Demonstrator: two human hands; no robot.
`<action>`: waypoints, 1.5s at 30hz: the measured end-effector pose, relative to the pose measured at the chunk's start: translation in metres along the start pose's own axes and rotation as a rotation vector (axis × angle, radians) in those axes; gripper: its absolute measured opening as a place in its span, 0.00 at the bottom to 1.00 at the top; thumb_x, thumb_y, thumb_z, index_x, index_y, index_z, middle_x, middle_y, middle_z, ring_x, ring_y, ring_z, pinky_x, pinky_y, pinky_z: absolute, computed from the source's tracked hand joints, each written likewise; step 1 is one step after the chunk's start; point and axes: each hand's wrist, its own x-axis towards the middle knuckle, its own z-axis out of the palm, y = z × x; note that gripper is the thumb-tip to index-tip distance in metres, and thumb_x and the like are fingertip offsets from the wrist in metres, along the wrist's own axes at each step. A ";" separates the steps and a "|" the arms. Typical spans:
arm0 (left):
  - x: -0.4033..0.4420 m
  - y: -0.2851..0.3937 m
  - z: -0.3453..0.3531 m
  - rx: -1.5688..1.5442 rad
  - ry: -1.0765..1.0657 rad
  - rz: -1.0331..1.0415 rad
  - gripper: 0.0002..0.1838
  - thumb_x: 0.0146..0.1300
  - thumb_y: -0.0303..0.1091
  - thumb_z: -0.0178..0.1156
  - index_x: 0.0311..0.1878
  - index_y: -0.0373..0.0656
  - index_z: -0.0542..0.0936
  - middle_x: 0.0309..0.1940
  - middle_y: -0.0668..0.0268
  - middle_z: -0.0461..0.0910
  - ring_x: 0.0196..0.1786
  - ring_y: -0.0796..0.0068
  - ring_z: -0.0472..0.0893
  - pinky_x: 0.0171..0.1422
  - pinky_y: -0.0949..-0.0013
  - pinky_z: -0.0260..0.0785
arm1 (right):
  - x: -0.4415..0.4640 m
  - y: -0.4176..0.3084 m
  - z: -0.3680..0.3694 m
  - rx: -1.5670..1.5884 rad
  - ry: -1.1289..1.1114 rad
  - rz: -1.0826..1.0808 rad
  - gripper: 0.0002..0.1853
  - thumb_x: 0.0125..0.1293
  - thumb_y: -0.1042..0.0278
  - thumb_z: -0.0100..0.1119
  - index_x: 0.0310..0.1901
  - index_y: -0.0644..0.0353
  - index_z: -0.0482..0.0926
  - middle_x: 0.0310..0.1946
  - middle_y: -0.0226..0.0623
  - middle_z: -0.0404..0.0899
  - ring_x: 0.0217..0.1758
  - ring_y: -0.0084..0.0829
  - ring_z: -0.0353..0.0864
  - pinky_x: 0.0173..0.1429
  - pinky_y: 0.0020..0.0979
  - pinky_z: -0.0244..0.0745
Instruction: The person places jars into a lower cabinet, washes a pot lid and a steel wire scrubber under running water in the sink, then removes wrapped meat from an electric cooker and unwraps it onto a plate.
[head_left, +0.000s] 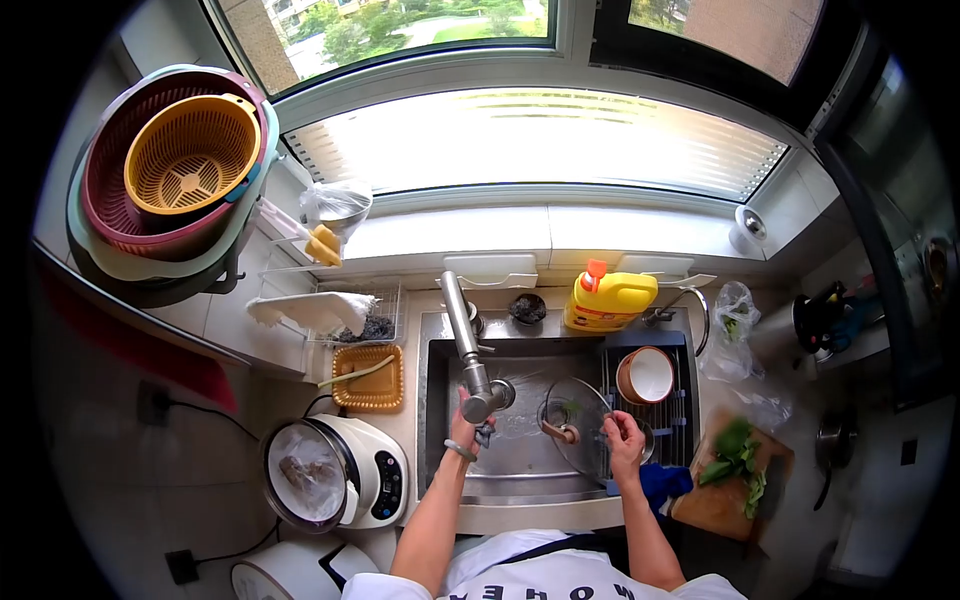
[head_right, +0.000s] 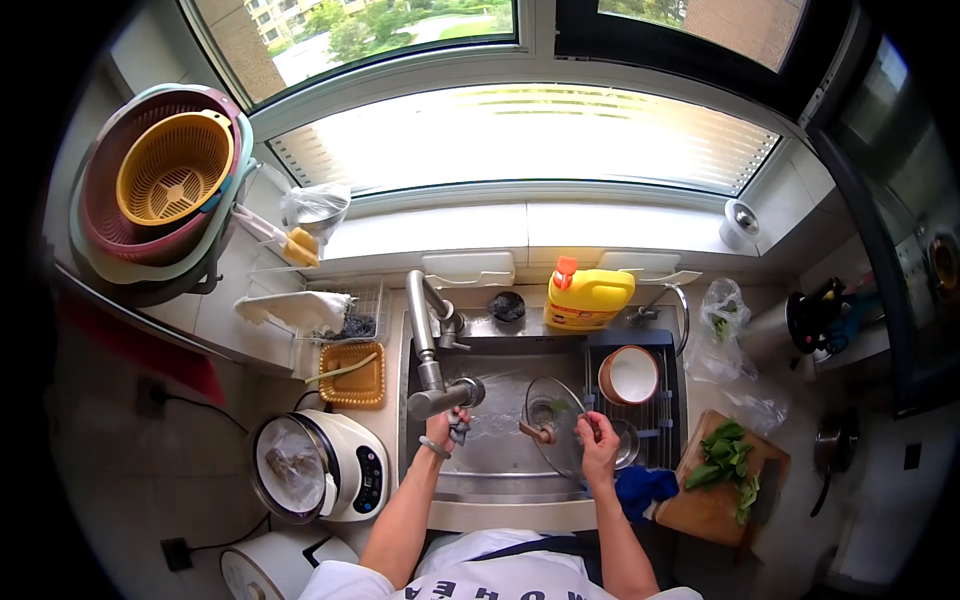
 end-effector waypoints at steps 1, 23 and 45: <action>-0.017 0.014 0.030 -0.079 0.066 0.079 0.11 0.69 0.31 0.49 0.51 0.39 0.71 0.32 0.66 0.72 0.30 0.75 0.75 0.40 0.65 0.78 | -0.001 -0.001 0.001 -0.008 -0.003 0.016 0.09 0.65 0.67 0.59 0.42 0.62 0.78 0.31 0.23 0.77 0.32 0.13 0.74 0.32 0.16 0.65; -0.057 0.026 0.047 0.110 0.206 0.313 0.15 0.72 0.46 0.44 0.33 0.48 0.67 0.17 0.74 0.60 0.13 0.85 0.56 0.13 0.78 0.47 | -0.011 -0.002 0.013 -0.006 -0.043 0.009 0.09 0.65 0.69 0.59 0.43 0.63 0.78 0.29 0.24 0.77 0.30 0.14 0.72 0.33 0.18 0.67; -0.055 0.014 -0.011 -0.261 -0.108 0.064 0.19 0.68 0.35 0.54 0.60 0.42 0.68 0.41 0.70 0.77 0.43 0.74 0.78 0.43 0.70 0.73 | -0.016 -0.003 0.009 -0.022 -0.038 -0.005 0.08 0.65 0.69 0.58 0.42 0.64 0.78 0.29 0.25 0.77 0.31 0.14 0.73 0.35 0.17 0.66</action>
